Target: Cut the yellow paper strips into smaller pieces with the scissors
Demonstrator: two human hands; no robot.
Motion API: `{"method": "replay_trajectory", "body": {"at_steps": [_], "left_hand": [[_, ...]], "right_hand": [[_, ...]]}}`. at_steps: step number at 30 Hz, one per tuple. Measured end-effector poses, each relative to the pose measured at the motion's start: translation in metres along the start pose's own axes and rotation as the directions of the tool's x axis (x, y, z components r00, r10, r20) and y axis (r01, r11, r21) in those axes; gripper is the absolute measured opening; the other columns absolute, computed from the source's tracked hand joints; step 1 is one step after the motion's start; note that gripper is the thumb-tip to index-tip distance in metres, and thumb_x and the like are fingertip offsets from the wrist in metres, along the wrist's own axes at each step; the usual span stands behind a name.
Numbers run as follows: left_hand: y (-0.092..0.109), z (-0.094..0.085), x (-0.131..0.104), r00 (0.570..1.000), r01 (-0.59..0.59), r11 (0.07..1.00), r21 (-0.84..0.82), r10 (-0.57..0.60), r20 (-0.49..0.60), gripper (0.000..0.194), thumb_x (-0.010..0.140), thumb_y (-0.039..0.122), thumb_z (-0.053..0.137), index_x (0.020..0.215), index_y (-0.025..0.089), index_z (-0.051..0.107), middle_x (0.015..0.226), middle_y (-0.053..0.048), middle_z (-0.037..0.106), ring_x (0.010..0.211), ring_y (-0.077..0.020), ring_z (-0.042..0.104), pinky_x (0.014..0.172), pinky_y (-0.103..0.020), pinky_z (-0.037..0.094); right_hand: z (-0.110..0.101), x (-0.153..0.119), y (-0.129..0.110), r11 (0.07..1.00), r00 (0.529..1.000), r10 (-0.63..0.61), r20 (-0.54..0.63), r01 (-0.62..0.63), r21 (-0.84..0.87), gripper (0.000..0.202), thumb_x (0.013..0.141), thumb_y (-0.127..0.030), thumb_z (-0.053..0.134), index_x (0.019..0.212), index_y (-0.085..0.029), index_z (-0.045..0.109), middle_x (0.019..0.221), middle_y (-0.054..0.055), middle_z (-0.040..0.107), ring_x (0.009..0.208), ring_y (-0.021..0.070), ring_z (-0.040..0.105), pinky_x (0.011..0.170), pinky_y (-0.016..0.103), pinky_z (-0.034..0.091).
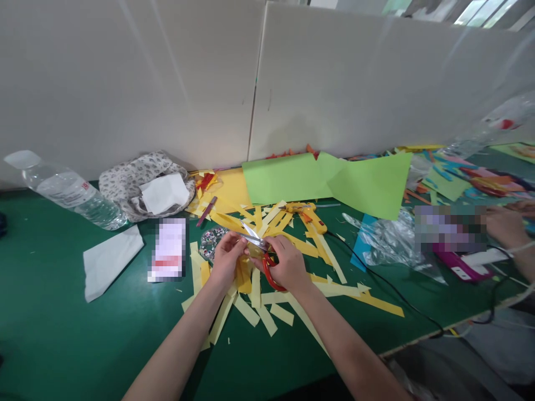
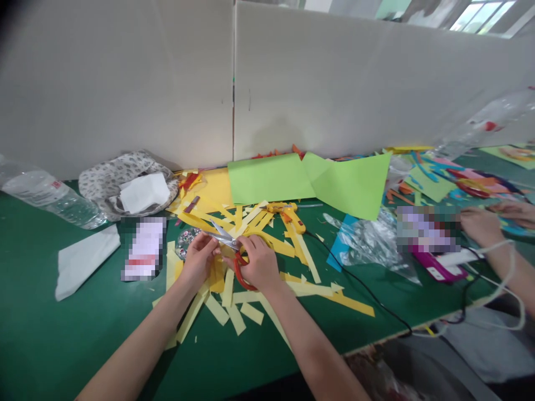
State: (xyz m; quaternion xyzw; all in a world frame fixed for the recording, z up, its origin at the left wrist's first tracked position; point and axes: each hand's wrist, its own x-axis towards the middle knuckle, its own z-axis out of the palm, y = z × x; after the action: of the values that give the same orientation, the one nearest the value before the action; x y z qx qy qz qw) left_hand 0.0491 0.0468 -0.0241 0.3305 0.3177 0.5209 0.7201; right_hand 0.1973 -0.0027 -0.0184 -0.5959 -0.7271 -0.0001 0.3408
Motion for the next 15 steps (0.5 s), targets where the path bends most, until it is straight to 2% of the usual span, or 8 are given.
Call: {"method": "replay_trajectory", "body": {"at_steps": [15], "left_hand": [[0.0046, 0.002, -0.0011, 1.0, 0.028, 1.0, 0.002, -0.028, -0.001, 0.019, 0.065, 0.028, 0.073, 0.074, 0.019, 0.061, 0.066, 0.003, 0.055, 0.051, -0.0061, 0.051, 0.051, -0.019, 0.043]], "right_hand": [[-0.0019, 0.0008, 0.0011, 1.0, 1.0, -0.009, 0.008, 0.009, -0.008, 0.036, 0.076, -0.046, 0.058, 0.098, -0.017, 0.055, 0.082, 0.007, 0.058, 0.077, 0.0186, 0.054, 0.065, 0.028, 0.044]]}}
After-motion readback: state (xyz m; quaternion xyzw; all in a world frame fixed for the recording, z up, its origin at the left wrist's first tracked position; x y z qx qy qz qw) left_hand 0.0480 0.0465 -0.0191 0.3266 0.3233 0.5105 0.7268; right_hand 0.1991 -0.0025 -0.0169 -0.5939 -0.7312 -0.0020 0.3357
